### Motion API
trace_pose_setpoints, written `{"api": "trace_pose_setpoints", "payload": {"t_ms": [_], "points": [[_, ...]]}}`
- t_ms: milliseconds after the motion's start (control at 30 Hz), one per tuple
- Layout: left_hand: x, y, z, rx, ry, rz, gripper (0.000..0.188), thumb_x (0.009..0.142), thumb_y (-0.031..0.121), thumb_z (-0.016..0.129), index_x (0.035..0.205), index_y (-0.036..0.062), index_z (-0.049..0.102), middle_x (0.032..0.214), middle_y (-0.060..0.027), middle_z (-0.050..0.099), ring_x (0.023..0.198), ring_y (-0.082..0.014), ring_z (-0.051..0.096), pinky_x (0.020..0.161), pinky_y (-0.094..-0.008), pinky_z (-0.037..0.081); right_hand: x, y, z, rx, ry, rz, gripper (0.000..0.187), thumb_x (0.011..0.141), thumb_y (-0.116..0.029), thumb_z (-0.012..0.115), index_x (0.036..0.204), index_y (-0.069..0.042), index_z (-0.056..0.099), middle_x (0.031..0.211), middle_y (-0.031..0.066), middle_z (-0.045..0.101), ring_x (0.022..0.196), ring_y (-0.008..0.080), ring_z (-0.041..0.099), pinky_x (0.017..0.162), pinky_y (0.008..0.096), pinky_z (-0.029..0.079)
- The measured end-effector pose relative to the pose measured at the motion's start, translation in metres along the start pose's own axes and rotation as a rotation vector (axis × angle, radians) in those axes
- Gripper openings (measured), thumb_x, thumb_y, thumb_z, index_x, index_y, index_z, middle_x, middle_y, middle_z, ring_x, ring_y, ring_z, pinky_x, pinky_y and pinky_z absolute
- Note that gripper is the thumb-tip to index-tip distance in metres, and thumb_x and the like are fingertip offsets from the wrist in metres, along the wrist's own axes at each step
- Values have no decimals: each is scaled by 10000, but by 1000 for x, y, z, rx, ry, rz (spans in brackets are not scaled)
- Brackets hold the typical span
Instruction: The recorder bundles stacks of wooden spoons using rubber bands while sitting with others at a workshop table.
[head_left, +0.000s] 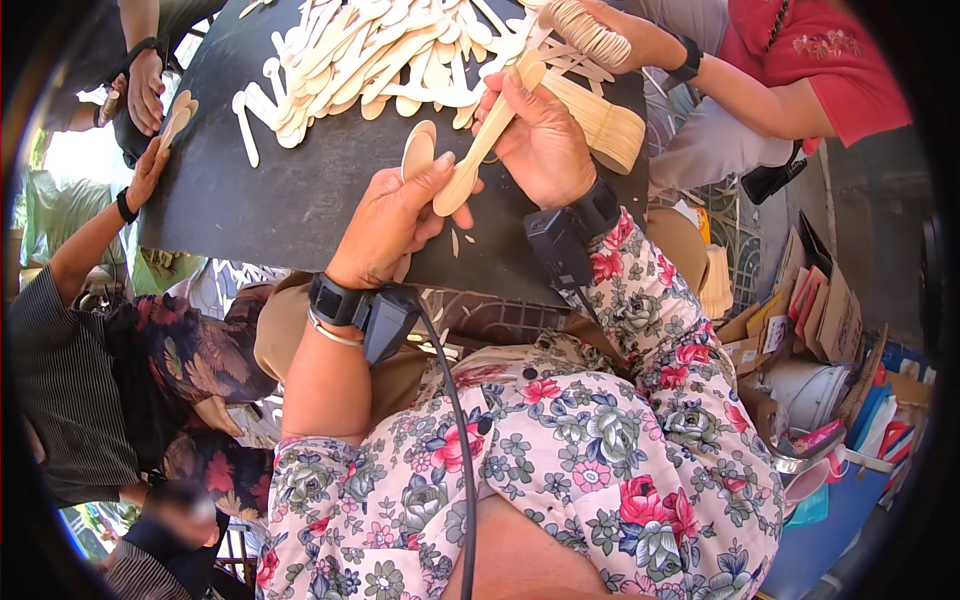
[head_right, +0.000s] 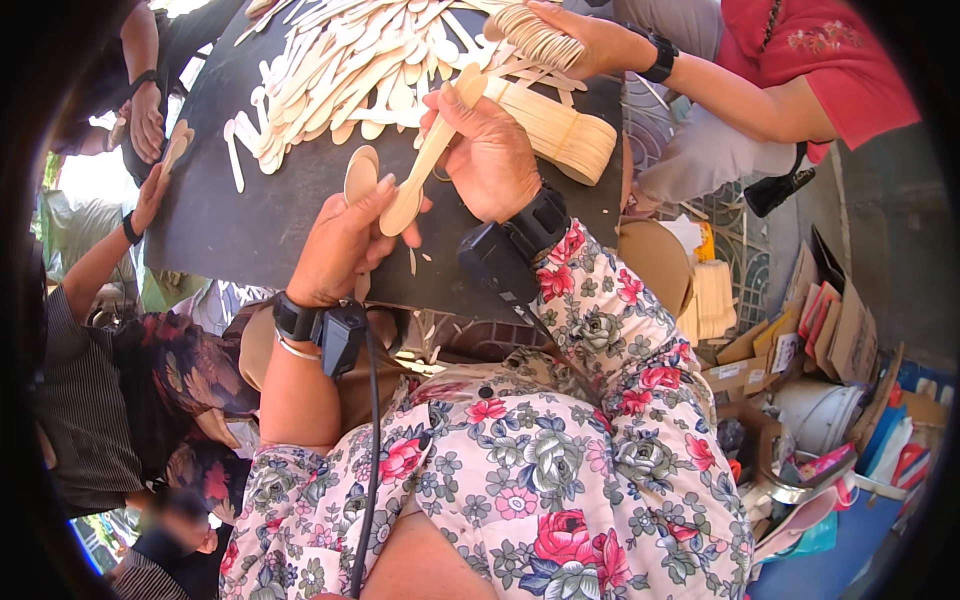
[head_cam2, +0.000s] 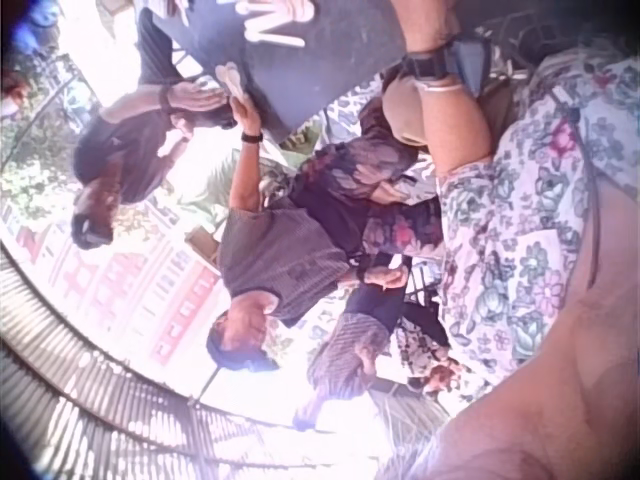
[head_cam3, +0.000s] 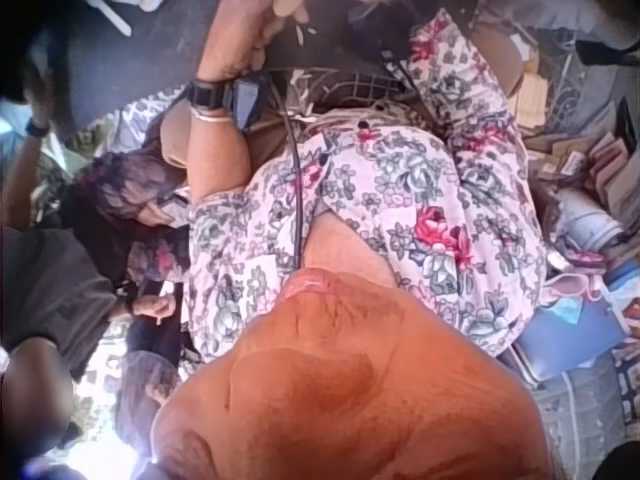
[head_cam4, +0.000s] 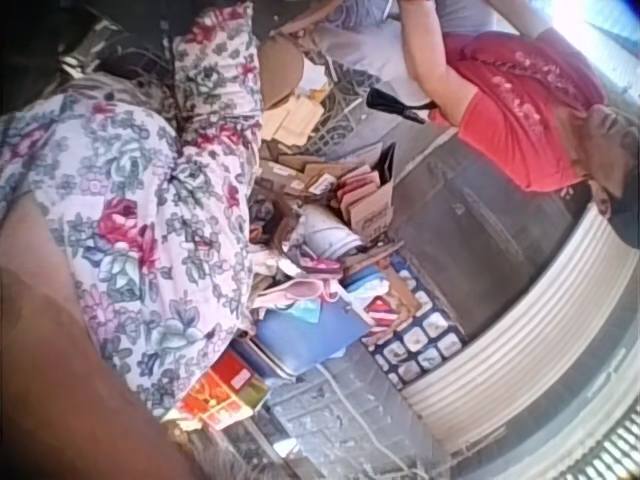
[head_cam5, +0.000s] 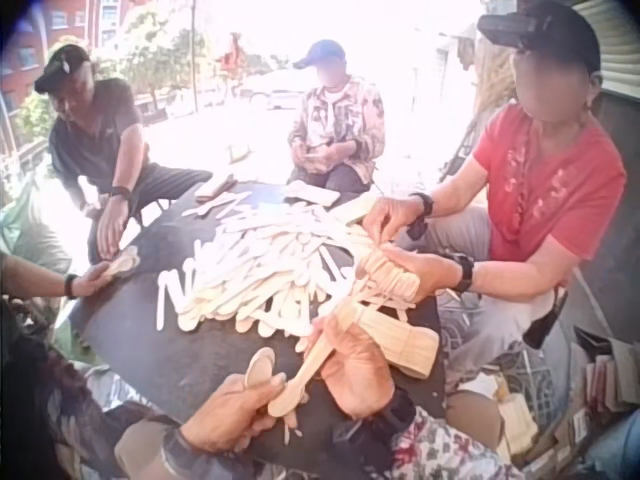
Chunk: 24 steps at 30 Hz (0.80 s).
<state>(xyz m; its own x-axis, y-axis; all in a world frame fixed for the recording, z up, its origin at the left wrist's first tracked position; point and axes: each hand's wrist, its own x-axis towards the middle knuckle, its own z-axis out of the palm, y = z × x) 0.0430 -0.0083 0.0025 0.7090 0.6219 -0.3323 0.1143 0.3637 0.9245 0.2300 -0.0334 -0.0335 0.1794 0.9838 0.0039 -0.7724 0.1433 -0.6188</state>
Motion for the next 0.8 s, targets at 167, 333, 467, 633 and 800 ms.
{"api": "trace_pose_setpoints", "payload": {"t_ms": [167, 333, 467, 633, 800], "points": [[0, -2, -11, -68, 66, 19, 372, 961, 345, 537, 949, -7, 659, 611, 29, 525, 440, -15, 307, 392, -191, 198, 0, -2, 6, -73, 140, -44, 213, 899, -211, 666, 987, -22, 619, 886, 32, 614, 775, 125, 562, 699, 289, 464], [0, -1, -20, -114, 240, 117, 201, 911, 223, 635, 873, 25, 633, 616, 33, 519, 428, -9, 305, 383, -188, 192, -3, -5, 10, -216, 135, -72, 183, 868, -168, 698, 938, -13, 628, 743, 35, 616, 546, 109, 547, 466, 248, 405], [1, 1, -26, -146, 404, 217, 129, 872, 149, 689, 824, 52, 619, 626, 37, 521, 428, -3, 303, 384, -187, 187, -4, -2, 11, -248, 131, -88, 157, 844, -114, 708, 913, -3, 621, 705, 43, 611, 528, 114, 568, 442, 237, 413], [-1, 4, -38, -210, 498, 368, 108, 859, 98, 695, 812, 60, 605, 633, 37, 510, 425, -6, 293, 388, -191, 177, -6, -1, 13, -534, 65, 27, 96, 835, -56, 687, 848, 3, 612, 709, 65, 629, 539, 120, 606, 442, 211, 456], [-3, 8, -40, -252, 544, 391, 108, 871, 100, 683, 867, 47, 589, 638, 60, 467, 441, -7, 280, 396, -189, 179, -12, 8, 21, -747, -153, 110, 80, 907, -84, 604, 899, -6, 614, 764, 66, 642, 567, 89, 588, 472, 192, 447]]}}
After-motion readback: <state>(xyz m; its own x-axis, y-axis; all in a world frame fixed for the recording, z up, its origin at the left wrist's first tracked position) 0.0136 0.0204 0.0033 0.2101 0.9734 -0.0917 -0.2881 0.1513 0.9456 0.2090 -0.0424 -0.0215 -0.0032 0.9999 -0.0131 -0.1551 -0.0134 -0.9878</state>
